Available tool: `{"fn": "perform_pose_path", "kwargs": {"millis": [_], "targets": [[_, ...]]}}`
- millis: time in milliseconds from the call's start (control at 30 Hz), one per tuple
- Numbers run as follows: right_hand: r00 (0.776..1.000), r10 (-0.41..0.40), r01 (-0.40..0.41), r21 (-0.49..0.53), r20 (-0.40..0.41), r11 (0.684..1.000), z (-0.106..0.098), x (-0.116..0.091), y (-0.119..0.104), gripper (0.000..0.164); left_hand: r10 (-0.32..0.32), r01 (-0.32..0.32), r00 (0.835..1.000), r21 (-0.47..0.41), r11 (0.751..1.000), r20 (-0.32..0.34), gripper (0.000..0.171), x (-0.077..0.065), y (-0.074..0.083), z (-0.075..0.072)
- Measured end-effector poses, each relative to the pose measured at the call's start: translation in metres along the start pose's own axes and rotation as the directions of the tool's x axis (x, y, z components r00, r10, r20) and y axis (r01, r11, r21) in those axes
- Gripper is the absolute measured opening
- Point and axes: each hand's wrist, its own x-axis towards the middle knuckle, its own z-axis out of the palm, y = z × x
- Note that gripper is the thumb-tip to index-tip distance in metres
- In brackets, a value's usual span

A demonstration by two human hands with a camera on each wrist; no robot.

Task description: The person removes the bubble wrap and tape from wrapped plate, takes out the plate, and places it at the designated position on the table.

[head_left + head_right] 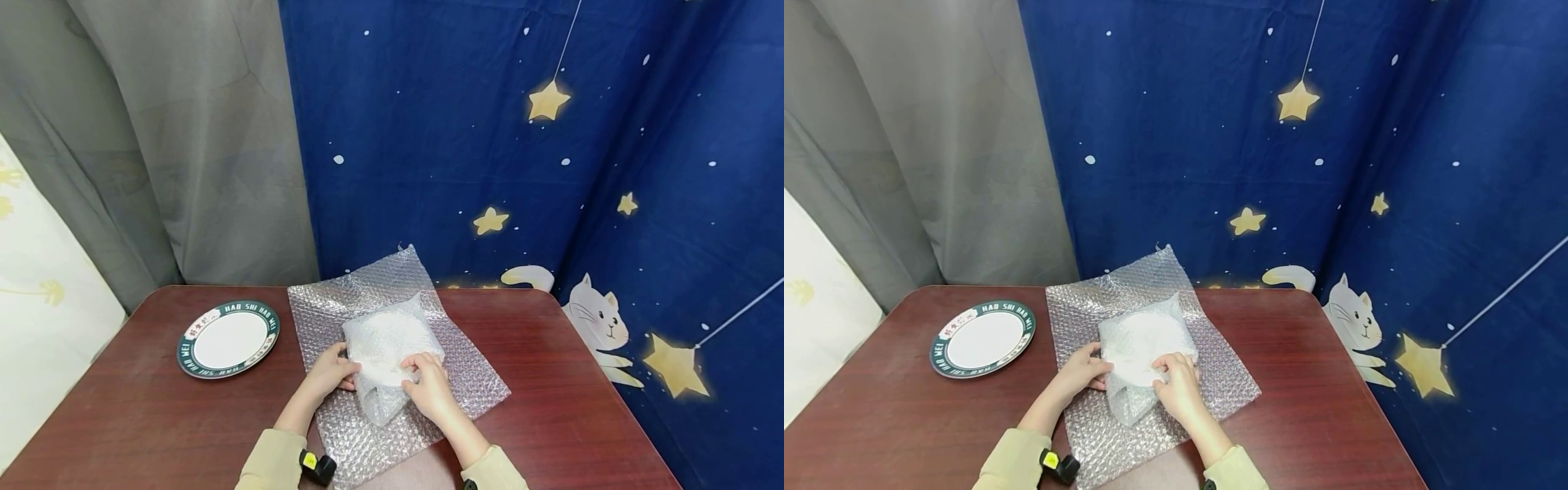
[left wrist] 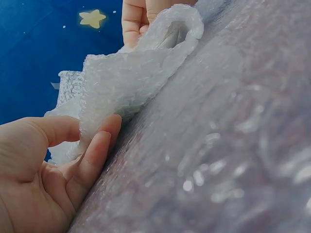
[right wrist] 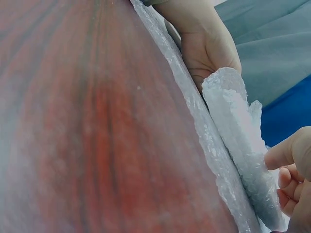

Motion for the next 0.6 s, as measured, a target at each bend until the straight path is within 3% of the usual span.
{"fn": "perform_pose_path", "kwargs": {"millis": [600], "targets": [[1.0, -0.026, 0.027, 0.04, -0.014, 0.999, -0.0004, -0.0005, 0.0002, 0.032, -0.001, 0.001, 1.0, -0.001, 1.0, -0.021, 0.067, -0.0008, 0.0005, 0.0017]]}}
